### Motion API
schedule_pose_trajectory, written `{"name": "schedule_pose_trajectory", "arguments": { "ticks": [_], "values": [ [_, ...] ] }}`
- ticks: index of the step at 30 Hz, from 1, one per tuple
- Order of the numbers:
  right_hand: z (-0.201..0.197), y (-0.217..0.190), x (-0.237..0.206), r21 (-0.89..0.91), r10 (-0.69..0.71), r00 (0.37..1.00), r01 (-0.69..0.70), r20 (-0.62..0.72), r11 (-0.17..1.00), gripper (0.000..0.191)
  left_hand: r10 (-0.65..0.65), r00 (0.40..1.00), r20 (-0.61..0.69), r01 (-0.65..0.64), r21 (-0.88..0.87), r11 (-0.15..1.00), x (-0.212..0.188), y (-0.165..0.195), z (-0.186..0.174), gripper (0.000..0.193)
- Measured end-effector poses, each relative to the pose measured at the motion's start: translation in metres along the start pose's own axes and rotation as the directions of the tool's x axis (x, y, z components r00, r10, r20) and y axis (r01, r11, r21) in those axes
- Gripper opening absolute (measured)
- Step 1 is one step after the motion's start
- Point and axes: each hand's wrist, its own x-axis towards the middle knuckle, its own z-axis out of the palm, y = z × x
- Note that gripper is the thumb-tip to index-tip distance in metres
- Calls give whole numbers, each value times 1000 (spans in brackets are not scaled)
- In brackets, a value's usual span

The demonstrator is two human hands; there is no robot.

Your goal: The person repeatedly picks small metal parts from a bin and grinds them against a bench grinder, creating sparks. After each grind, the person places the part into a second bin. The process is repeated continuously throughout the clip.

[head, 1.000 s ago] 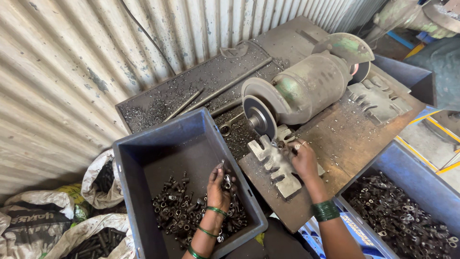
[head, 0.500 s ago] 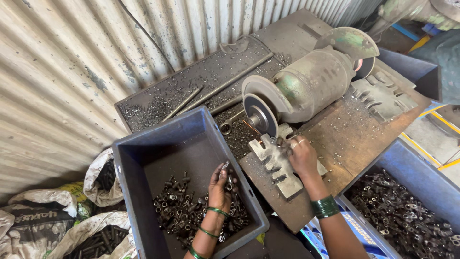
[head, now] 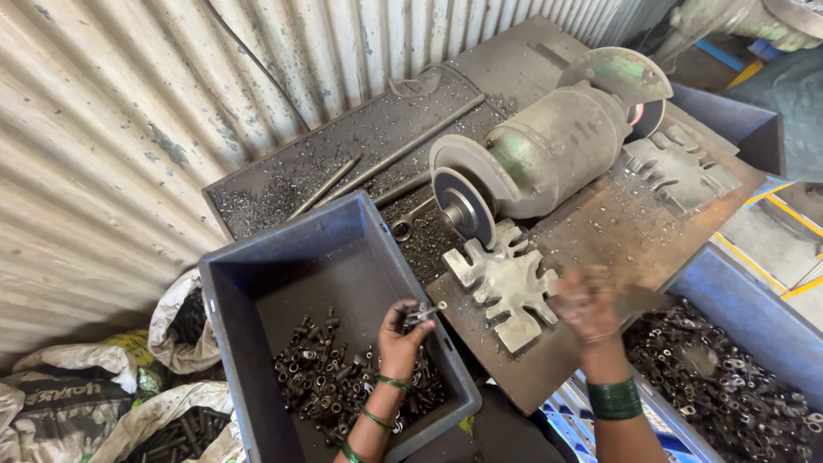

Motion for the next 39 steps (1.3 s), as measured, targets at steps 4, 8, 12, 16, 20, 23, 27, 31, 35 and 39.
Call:
{"name": "schedule_pose_trajectory", "arguments": {
  "ticks": [4, 8, 12, 16, 20, 23, 27, 31, 35, 39],
  "values": [
    [29, 65, 15, -915, 74, 972, -235, -223, 328, 43, 219, 956, 194, -262, 233, 937, -4, 12, 4, 37],
    [42, 110, 23, -968, 53, 977, -198, -208, -154, 29, 211, 925, 315, -328, 388, 861, -15, 23, 5, 36],
    [27, 103, 28, -965, 11, 965, -263, -263, -23, 24, 157, 957, 242, -241, 368, 898, -14, 18, 10, 41],
    [18, 65, 35, -904, -222, 902, -404, -370, -137, 26, -223, 972, -77, 229, 75, 971, 1, 9, 4, 38],
    [19, 34, 37, -748, -460, 868, -428, -185, -507, 18, -391, 913, -114, 333, -342, 878, 13, 11, -15, 29],
    [16, 31, 36, -636, -492, 861, -453, -131, -624, 24, -470, 876, -113, 382, -435, 815, 15, 12, -19, 18],
    [11, 35, 41, -563, -453, 877, -297, 158, -771, 22, -563, 824, -70, 468, -476, 744, 14, 12, -16, 23],
    [12, 37, 47, -595, -477, 874, -334, 95, -731, 24, -536, 838, -99, 439, -461, 771, 11, 11, -16, 27],
    [14, 38, 53, -610, -481, 860, -292, 168, -736, 29, -528, 840, -123, 407, -500, 764, 10, 8, -19, 25],
    [13, 36, 56, -595, -477, 866, -306, 151, -743, 30, -513, 856, -66, 405, -533, 743, 11, 5, -22, 18]
  ]
}}
